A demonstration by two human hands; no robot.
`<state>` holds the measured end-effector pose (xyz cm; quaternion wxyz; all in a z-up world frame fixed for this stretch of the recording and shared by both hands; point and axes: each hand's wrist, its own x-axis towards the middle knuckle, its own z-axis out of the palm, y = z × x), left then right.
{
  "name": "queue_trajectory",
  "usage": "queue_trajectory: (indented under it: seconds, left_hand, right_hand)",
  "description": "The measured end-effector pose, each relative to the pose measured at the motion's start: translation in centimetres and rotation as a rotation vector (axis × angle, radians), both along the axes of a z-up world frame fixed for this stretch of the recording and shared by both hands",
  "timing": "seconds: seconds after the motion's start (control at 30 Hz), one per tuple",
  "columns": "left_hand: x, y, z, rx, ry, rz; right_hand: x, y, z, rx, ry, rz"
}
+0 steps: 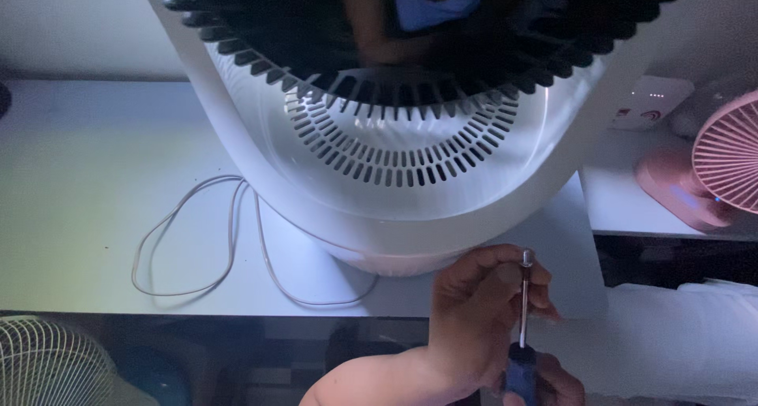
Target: The person uses a screwdriver to remove screws from the base of a white tower fan, then lifts the fan and places it on the floor. They then pick up a blue table fan, remove the front grill, and unscrew the central nut to detach the fan blades.
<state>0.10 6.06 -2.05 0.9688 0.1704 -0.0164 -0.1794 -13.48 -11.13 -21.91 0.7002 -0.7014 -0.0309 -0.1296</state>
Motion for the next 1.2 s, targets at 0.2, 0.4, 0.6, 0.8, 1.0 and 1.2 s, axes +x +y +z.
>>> queue_trajectory:
  seconds: [0.2, 0.4, 0.6, 0.8, 1.0, 1.2]
  left_hand:
    - [-0.7, 2.2, 1.4, 0.007, -0.101, 0.033]
    - [-1.4, 5.4, 4.3, 0.184, -0.272, 0.003]
    - [-0.4, 10.3, 8.9, 0.040, -0.219, 0.229]
    - [8.7, 11.8, 10.0, -0.073, 0.045, 0.229]
    - [16.0, 10.7, 7.8, 0.673, -0.474, 0.661]
    - [20.2, 11.6, 6.0, -0.312, -0.716, 0.199]
  right_hand:
    - [0.3, 2.7, 3.3, -0.035, 0.014, -0.051]
    - [1.6, 3.7, 7.3, 0.023, 0.087, -0.055]
    - [3.8, 7.4, 13.6, 0.207, -0.062, -0.327]
    - [5.6, 8.0, 17.3, 0.179, -0.039, -0.368]
    - [5.9, 10.7, 19.8, 0.230, -0.043, -0.334]
    - [5.8, 12.4, 21.8, 0.181, -0.034, -0.296]
